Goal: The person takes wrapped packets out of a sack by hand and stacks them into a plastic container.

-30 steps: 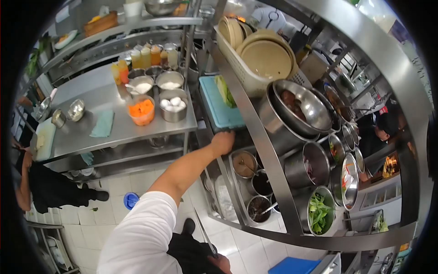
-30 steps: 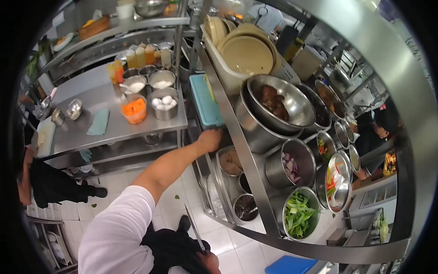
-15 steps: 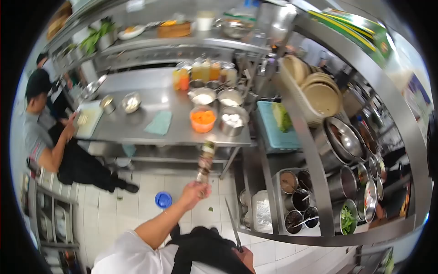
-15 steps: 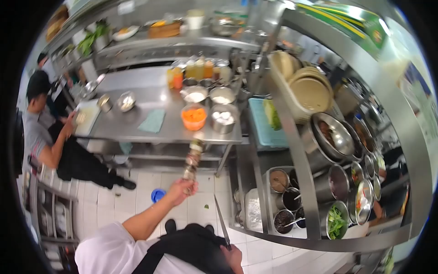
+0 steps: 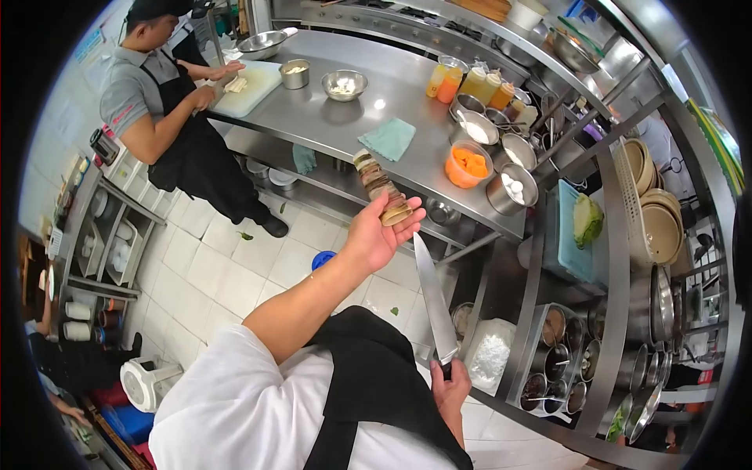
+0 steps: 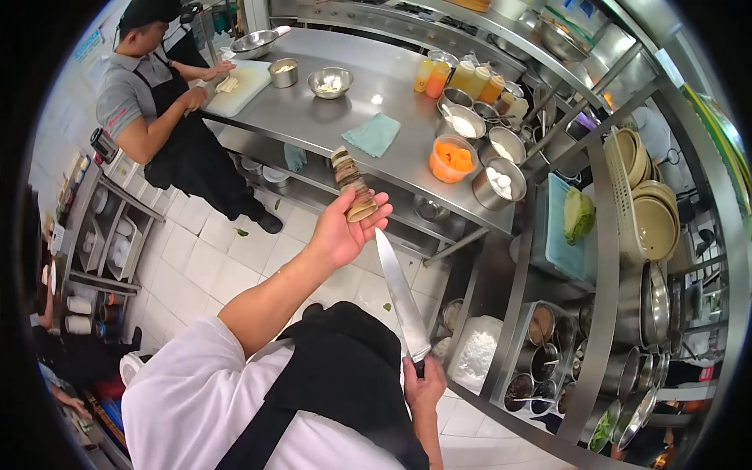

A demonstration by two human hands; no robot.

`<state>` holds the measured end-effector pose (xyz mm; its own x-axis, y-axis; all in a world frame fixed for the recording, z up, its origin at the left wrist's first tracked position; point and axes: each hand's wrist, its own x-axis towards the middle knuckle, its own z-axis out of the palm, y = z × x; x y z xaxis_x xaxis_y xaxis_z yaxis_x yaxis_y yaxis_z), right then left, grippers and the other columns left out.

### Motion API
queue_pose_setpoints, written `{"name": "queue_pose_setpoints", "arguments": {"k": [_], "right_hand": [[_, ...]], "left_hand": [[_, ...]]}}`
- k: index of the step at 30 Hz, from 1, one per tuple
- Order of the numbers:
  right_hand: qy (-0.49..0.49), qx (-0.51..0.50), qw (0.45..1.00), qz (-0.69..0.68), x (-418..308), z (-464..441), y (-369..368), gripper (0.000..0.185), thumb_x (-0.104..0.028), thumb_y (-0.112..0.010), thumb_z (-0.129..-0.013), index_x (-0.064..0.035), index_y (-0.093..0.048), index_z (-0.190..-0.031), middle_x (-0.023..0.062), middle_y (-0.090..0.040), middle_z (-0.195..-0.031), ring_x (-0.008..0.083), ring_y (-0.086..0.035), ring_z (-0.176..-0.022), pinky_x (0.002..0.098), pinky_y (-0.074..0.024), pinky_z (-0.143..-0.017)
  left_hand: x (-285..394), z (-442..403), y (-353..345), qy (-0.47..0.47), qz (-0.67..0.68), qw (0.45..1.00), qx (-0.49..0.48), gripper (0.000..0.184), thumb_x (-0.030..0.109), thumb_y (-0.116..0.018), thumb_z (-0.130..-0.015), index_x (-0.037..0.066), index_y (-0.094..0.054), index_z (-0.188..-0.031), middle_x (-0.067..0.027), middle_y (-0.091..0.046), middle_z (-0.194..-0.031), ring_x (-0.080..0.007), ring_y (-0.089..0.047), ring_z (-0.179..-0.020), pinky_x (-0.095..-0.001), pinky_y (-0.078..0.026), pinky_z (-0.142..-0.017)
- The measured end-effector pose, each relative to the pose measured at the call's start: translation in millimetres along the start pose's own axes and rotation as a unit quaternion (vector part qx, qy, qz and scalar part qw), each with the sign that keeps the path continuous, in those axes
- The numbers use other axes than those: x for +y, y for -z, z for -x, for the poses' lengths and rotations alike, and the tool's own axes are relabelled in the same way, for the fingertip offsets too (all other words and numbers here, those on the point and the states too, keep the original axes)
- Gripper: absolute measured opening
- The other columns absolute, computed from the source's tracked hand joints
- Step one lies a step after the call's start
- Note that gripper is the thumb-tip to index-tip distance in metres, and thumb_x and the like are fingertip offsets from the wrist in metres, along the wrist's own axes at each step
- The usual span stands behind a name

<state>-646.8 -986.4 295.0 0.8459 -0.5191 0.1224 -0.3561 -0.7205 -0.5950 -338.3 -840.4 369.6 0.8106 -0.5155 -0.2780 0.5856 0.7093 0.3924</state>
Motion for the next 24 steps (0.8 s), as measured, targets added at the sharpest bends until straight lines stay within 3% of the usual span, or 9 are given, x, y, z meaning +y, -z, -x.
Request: {"name": "queue_pose_setpoints", "arguments": {"k": [6,9,12,17,20,22,23,24], "right_hand": [[0.015,0.053,0.998,0.025,-18.2,-6.8,1.6,0.033,-0.029,-0.076,-0.078,-0.0006,-0.065,-0.091,0.0167,-0.060,-0.075,0.0367,-0.059,-0.070,0.0444,-0.0465,-0.063],[-0.003,0.047,0.998,0.036,-26.8,-5.3,2.7,0.034,-0.033,-0.078,-0.076,-0.0042,-0.066,-0.091,0.0132,-0.060,-0.074,0.0329,-0.059,-0.071,0.0424,-0.0477,-0.062],[-0.006,0.047,0.999,0.025,-34.5,-6.1,4.7,0.035,-0.033,-0.076,-0.078,-0.0062,-0.065,-0.096,0.0108,-0.061,-0.077,0.0305,-0.060,-0.071,0.0408,-0.0485,-0.062],[-0.040,0.103,0.993,-0.040,-51.1,-19.2,-4.5,0.034,-0.033,-0.074,-0.080,-0.0051,-0.064,-0.095,0.0134,-0.063,-0.081,0.0335,-0.062,-0.076,0.0424,-0.0489,-0.066],[-0.071,0.063,0.994,-0.058,-48.4,-25.3,-7.2,0.031,-0.031,-0.071,-0.084,-0.0034,-0.063,-0.095,0.0165,-0.064,-0.084,0.0368,-0.062,-0.077,0.0419,-0.0488,-0.067],[-0.181,0.041,0.957,-0.221,-51.1,-24.0,-4.4,0.028,-0.028,-0.065,-0.089,-0.0008,-0.062,-0.095,0.0183,-0.061,-0.080,0.0344,-0.062,-0.073,0.0399,-0.0478,-0.066],[-0.200,0.051,0.934,-0.292,-47.8,-21.7,-7.6,0.024,-0.024,-0.060,-0.092,-0.0002,-0.061,-0.098,0.0112,-0.057,-0.071,0.0214,-0.056,-0.064,0.0335,-0.0444,-0.060],[-0.197,0.058,0.934,-0.291,-44.1,-23.4,-10.0,0.024,-0.024,-0.060,-0.092,-0.0002,-0.061,-0.098,0.0112,-0.057,-0.071,0.0214,-0.056,-0.064,0.0335,-0.0444,-0.060]], "left_hand": [[-11.9,12.0,-7.7,-0.023,-0.099,0.994,-0.026,0.037,0.035,-0.040,-0.103,0.005,-0.048,-0.122,-0.0142,-0.062,-0.120,-0.0268,-0.063,-0.107,-0.0368,-0.050,-0.088],[-24.4,12.4,-4.9,-0.067,-0.179,0.980,-0.053,0.033,0.028,-0.047,-0.102,0.004,-0.047,-0.125,-0.0138,-0.063,-0.116,-0.0258,-0.063,-0.105,-0.0348,-0.051,-0.087],[-54.8,23.9,-5.4,-0.059,-0.292,0.952,-0.073,0.036,0.027,-0.047,-0.101,0.002,-0.047,-0.127,-0.0139,-0.062,-0.117,-0.0241,-0.062,-0.108,-0.0375,-0.049,-0.094],[-123.5,67.6,25.6,0.074,-0.408,0.893,-0.173,0.037,0.023,-0.052,-0.100,-0.001,-0.049,-0.127,-0.0141,-0.061,-0.119,-0.0214,-0.058,-0.114,-0.0355,-0.045,-0.099],[-132.6,67.0,17.3,0.150,-0.448,0.854,-0.217,0.039,0.019,-0.056,-0.098,-0.004,-0.047,-0.128,-0.0149,-0.060,-0.120,-0.0206,-0.055,-0.118,-0.0342,-0.044,-0.100],[-131.4,61.4,11.4,0.185,-0.459,0.838,-0.229,0.044,0.018,-0.058,-0.097,-0.005,-0.044,-0.131,-0.0165,-0.058,-0.124,-0.0210,-0.053,-0.120,-0.0343,-0.043,-0.100],[-132.5,60.8,13.2,0.172,-0.472,0.825,-0.259,0.050,0.019,-0.060,-0.095,-0.005,-0.040,-0.134,-0.0184,-0.055,-0.128,-0.0223,-0.052,-0.121,-0.0349,-0.043,-0.100],[-132.1,60.0,16.0,0.158,-0.485,0.810,-0.288,0.056,0.019,-0.062,-0.094,-0.005,-0.037,-0.137,-0.0202,-0.052,-0.132,-0.0237,-0.051,-0.123,-0.0354,-0.044,-0.100]]}}
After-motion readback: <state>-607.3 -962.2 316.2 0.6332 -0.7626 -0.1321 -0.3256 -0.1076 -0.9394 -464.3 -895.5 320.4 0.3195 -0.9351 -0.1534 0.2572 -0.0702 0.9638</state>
